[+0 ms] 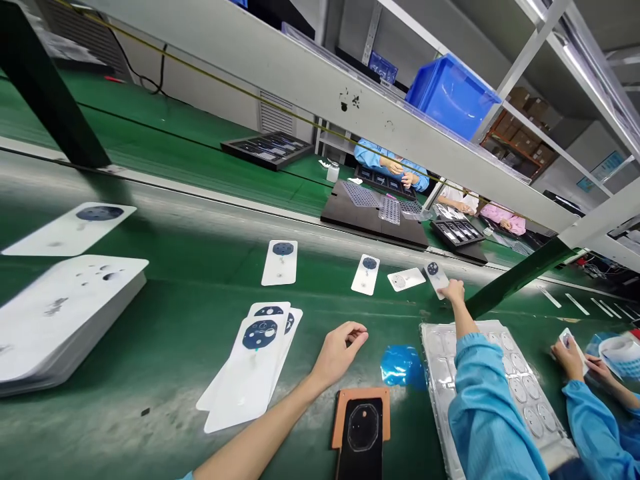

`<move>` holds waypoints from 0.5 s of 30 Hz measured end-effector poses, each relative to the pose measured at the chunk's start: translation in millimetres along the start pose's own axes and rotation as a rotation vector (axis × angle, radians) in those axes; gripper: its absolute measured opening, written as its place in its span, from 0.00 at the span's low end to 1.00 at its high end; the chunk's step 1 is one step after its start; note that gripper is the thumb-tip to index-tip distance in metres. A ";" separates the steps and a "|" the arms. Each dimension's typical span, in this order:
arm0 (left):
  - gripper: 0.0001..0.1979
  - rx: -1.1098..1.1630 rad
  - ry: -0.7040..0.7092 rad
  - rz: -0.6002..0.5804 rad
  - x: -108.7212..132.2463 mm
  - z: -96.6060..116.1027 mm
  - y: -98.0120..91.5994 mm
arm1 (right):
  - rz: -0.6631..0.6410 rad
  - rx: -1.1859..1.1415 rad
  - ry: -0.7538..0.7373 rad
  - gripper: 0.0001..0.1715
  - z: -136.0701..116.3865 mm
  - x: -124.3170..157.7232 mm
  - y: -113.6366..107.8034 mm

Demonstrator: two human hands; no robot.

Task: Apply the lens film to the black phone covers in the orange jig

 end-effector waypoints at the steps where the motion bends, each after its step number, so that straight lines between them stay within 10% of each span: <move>1: 0.10 -0.047 0.041 0.019 -1.2 5.6 -3.9 | 0.025 -0.032 -0.078 0.16 -9.9 15.0 -6.9; 5: 0.20 -0.400 0.347 0.083 -4.0 61.8 -16.0 | 0.071 -0.173 -0.454 0.13 -29.7 132.1 -19.4; 10: 0.20 -0.416 0.670 -0.360 13.8 110.5 31.3 | 0.154 -0.406 -1.004 0.13 -5.5 316.5 -34.9; 15: 0.11 -0.197 0.366 -0.285 -0.6 89.2 10.7 | 0.272 -0.375 -0.412 0.11 131.5 264.4 -45.6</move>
Point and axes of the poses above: each hand's wrist, its own x-axis away from the middle knuckle, its own y-axis out of the palm, z = x × y, the point moved 10 cm from there along -x, towards the middle knuckle, and after that the axes turned 11 degrees about y, right-handed, at the moved point
